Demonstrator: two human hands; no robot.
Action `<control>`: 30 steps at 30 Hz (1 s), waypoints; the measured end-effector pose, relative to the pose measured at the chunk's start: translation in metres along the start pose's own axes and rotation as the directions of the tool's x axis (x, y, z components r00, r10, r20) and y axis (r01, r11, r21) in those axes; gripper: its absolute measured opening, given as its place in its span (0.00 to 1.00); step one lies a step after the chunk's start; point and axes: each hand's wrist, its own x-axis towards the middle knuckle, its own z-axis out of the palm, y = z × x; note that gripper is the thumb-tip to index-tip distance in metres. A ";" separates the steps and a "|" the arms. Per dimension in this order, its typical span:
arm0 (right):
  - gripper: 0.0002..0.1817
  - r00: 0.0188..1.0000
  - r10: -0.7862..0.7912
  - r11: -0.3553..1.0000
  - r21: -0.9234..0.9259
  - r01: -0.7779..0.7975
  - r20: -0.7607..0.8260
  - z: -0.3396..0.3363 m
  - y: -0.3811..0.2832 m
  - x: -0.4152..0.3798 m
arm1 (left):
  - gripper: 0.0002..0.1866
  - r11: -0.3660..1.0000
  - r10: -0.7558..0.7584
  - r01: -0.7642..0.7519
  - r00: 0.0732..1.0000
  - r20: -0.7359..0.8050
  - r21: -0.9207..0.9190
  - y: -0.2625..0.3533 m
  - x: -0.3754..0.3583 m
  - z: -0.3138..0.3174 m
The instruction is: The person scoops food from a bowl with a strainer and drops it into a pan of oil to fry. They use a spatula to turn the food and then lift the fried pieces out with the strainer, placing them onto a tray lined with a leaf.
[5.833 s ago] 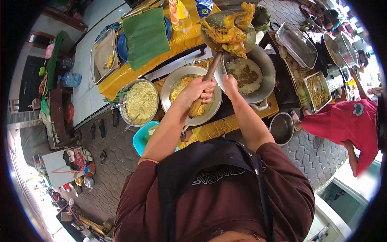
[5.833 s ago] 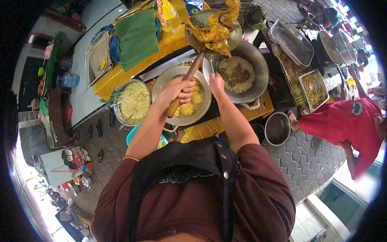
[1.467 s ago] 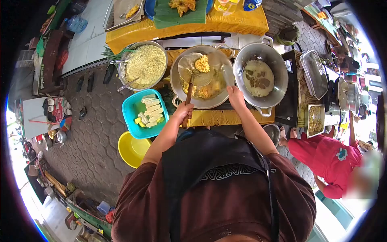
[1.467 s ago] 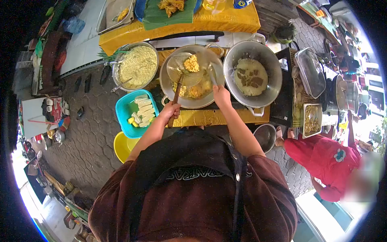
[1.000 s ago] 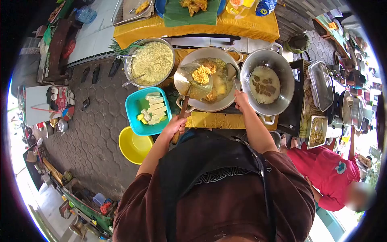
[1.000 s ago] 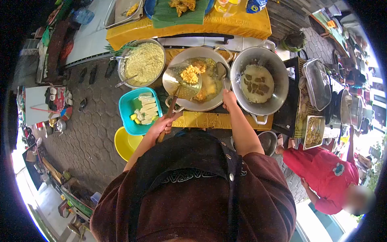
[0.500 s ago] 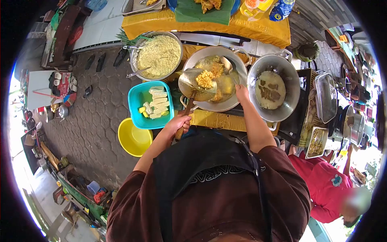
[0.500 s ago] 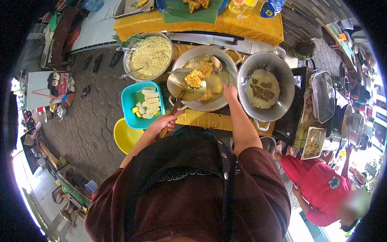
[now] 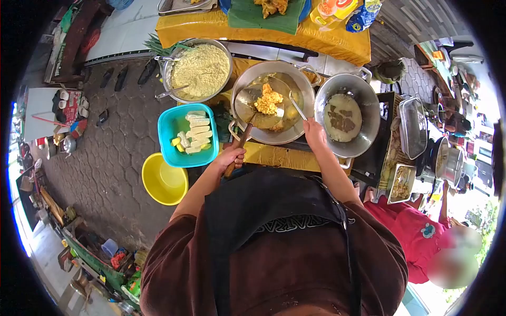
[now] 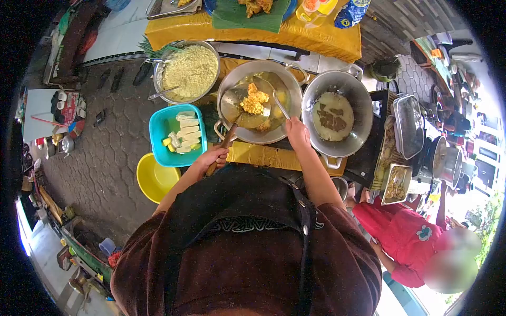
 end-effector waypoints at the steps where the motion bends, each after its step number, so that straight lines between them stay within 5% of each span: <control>1: 0.14 1.000 -0.001 1.000 -0.009 0.001 -0.007 -0.009 -0.005 -0.002 | 0.05 0.999 0.025 -0.026 0.999 0.037 0.023 -0.006 0.006 -0.010; 5: 0.15 1.000 -0.026 0.997 -0.071 0.025 -0.008 -0.055 -0.028 -0.033 | 0.06 0.975 0.098 -0.112 0.992 0.082 0.190 -0.013 -0.014 -0.013; 19: 0.12 0.984 -0.135 0.990 -0.051 0.130 -0.114 -0.074 -0.050 -0.042 | 0.04 0.974 0.183 -0.203 0.966 0.184 0.100 -0.020 0.001 -0.024; 22: 0.14 0.995 -0.070 0.996 -0.064 0.065 -0.075 -0.068 -0.052 -0.059 | 0.04 0.980 0.178 -0.189 0.973 0.144 0.063 -0.016 0.004 -0.019; 28: 0.14 0.917 0.017 0.988 0.147 0.046 -0.399 -0.058 -0.030 -0.058 | 0.06 0.963 0.243 -0.250 0.968 0.069 0.105 0.027 0.017 -0.006; 30: 0.15 0.947 0.092 0.988 0.145 -0.049 -0.307 -0.059 -0.011 -0.062 | 0.06 0.958 0.261 -0.268 0.962 0.083 0.098 0.031 0.008 -0.008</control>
